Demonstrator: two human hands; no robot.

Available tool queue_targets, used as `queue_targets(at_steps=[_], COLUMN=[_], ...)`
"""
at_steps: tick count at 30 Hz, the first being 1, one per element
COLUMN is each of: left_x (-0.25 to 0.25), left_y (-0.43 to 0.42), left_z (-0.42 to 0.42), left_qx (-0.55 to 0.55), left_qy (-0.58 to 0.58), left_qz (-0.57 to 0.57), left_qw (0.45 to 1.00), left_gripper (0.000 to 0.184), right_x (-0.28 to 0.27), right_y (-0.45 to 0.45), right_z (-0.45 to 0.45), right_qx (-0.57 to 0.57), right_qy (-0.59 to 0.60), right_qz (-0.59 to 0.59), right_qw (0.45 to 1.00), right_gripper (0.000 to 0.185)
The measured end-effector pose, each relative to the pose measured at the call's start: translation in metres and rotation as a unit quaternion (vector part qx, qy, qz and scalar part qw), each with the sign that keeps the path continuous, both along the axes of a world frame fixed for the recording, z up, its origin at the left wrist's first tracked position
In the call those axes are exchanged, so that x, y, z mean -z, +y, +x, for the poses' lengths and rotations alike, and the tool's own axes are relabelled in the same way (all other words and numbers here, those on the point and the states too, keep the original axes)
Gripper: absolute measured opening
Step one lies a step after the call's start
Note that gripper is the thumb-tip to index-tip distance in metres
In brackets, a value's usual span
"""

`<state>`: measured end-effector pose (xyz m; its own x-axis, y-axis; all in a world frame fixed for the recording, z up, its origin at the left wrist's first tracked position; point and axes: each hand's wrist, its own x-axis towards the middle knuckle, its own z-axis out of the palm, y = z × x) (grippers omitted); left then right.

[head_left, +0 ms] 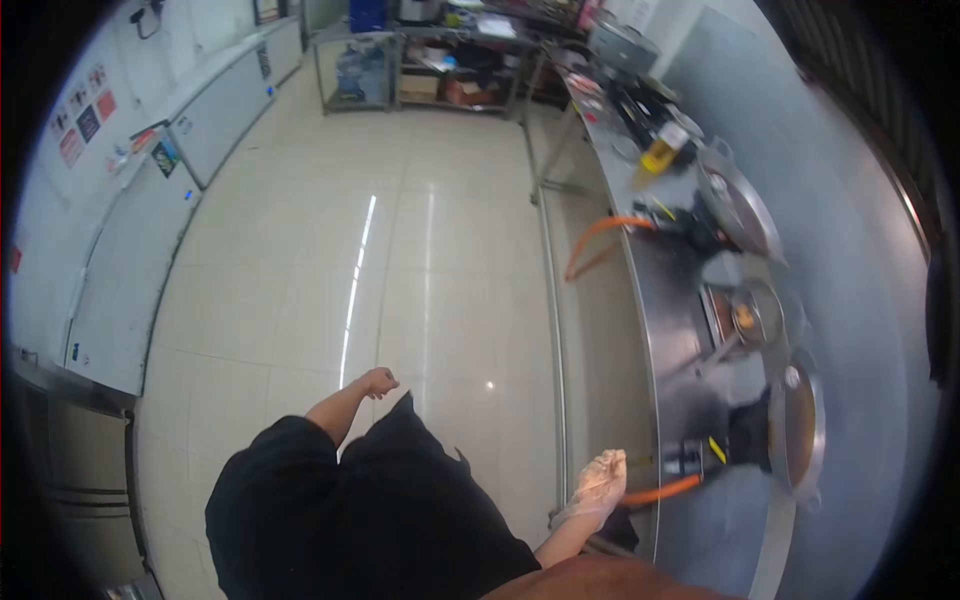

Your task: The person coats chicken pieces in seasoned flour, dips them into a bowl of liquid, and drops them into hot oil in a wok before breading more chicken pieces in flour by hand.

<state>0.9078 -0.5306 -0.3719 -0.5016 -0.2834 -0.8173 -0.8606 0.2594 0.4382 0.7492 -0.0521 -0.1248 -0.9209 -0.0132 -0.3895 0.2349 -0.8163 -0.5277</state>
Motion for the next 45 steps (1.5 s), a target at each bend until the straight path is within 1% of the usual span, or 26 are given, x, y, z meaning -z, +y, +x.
queue_targets(at_steps=[1, 2, 4, 5, 7, 8, 9, 10, 12, 14, 16, 18, 22, 26, 28, 31, 32, 33, 35, 36, 37, 38, 39, 40, 43, 45], left_x=[-0.017, -0.019, 0.003, -0.010, 0.007, 0.015, 0.047, 0.047, 0.081, 0.067, 0.051, 0.035, 0.019, 0.011, 0.014, 0.017, 0.038, 0.076, 0.043, 0.008, 0.031, 0.064, 0.045, 0.050, -0.005, -0.017], left_y=[-0.035, -0.065, -0.122, -0.132, -0.157, -0.169, -0.186, -0.183, -0.182, -0.171, -0.161, -0.167, -0.219, -0.299, -0.346, -0.435, -0.472, -0.521, -0.600, -0.642, -0.689, -0.749, -0.797, -0.847, -0.959, -1.011], left_z=[-0.003, -0.005, 0.001, 0.005, 0.028, 0.030, 0.038, 0.043, 0.047, 0.029, -0.006, -0.049, -0.147, -0.241, -0.282, -0.336, -0.340, -0.340, -0.384, -0.421, -0.432, -0.440, -0.470, -0.497, -0.600, -0.672], left_qx=[-0.071, -0.108, -0.176, -0.169, -0.186, -0.181, -0.120, -0.155, -0.166, -0.196, -0.250, -0.312, -0.420, -0.461, -0.467, -0.432, -0.314, -0.186, -0.341, -0.372, -0.323, -0.149, -0.147, -0.171, -0.288, -0.332], left_qy=[0.076, 0.103, 0.156, 0.143, 0.120, 0.052, -0.013, -0.040, -0.141, -0.160, -0.114, -0.042, 0.087, 0.065, 0.054, 0.018, 0.099, 0.179, 0.004, -0.060, -0.059, -0.039, -0.060, -0.067, 0.080, 0.150], left_qz=[-0.065, -0.074, -0.088, -0.099, -0.096, -0.089, -0.071, -0.056, 0.062, 0.179, 0.270, 0.310, 0.328, 0.289, 0.276, 0.297, 0.234, 0.165, 0.237, 0.146, 0.085, 0.033, -0.009, -0.041, -0.090, -0.131], left_qw=[0.992, 0.986, 0.968, 0.970, 0.970, 0.978, 0.990, 0.986, 0.974, 0.951, 0.923, 0.897, 0.842, 0.837, 0.838, 0.852, 0.915, 0.952, 0.910, 0.915, 0.941, 0.988, 0.987, 0.982, 0.950, 0.922], left_gripper=[0.034, 0.035, 0.037, 0.037, 0.034, 0.033, 0.032, 0.038, 0.038, 0.037, 0.037, 0.037, 0.039, 0.040, 0.040, 0.040, 0.040, 0.039, 0.039, 0.039, 0.042, 0.042, 0.042, 0.041, 0.031, 0.027], right_x=[-0.011, -0.008, 0.005, 0.011, 0.016, 0.025, 0.026, 0.019, -0.002, -0.011, -0.004, 0.007, -0.005, -0.025, -0.016, -0.006, -0.002, 0.002, 0.009, 0.012, 0.018, 0.021, 0.024, 0.029, 0.058, 0.098], right_y=[-0.041, -0.069, -0.123, -0.143, -0.178, -0.189, -0.208, -0.223, -0.254, -0.297, -0.337, -0.398, -0.607, -0.790, -0.856, -0.927, -0.942, -0.955, -0.969, -0.972, -0.973, -0.973, -0.978, -0.989, -1.023, -1.044], right_z=[-0.029, -0.058, -0.120, -0.146, -0.183, -0.209, -0.229, -0.249, -0.292, -0.341, -0.405, -0.468, -0.568, -0.633, -0.672, -0.738, -0.756, -0.775, -0.812, -0.828, -0.839, -0.847, -0.856, -0.866, -0.897, -0.935], right_qx=[-0.010, -0.038, -0.088, -0.092, -0.099, -0.126, -0.116, -0.107, -0.102, -0.103, -0.133, -0.217, -0.338, -0.435, -0.488, -0.482, -0.465, -0.446, -0.410, -0.388, -0.363, -0.335, -0.307, -0.279, -0.198, -0.222], right_qy=[-0.029, -0.004, 0.044, 0.048, 0.055, 0.064, 0.060, 0.057, 0.027, 0.013, 0.028, 0.034, 0.052, 0.072, 0.074, 0.054, 0.059, 0.065, 0.054, 0.035, 0.011, -0.008, -0.025, -0.040, -0.110, -0.109], right_qz=[0.006, -0.011, -0.043, -0.048, -0.051, -0.057, -0.045, -0.032, 0.034, 0.047, 0.051, 0.030, 0.032, -0.063, -0.125, -0.121, -0.117, -0.114, -0.088, -0.068, -0.047, -0.009, 0.026, 0.059, 0.127, 0.101], right_qw=[1.000, 0.999, 0.994, 0.993, 0.992, 0.988, 0.990, 0.992, 0.994, 0.993, 0.989, 0.975, 0.939, 0.895, 0.861, 0.866, 0.876, 0.885, 0.906, 0.919, 0.930, 0.942, 0.951, 0.958, 0.966, 0.964], right_gripper=[0.008, 0.007, 0.005, 0.005, 0.005, 0.006, 0.006, 0.005, 0.007, 0.008, 0.010, 0.011, 0.015, 0.005, 0.012, 0.011, 0.008, 0.006, 0.005, 0.006, 0.006, 0.007, 0.009, 0.010, 0.011, 0.011])
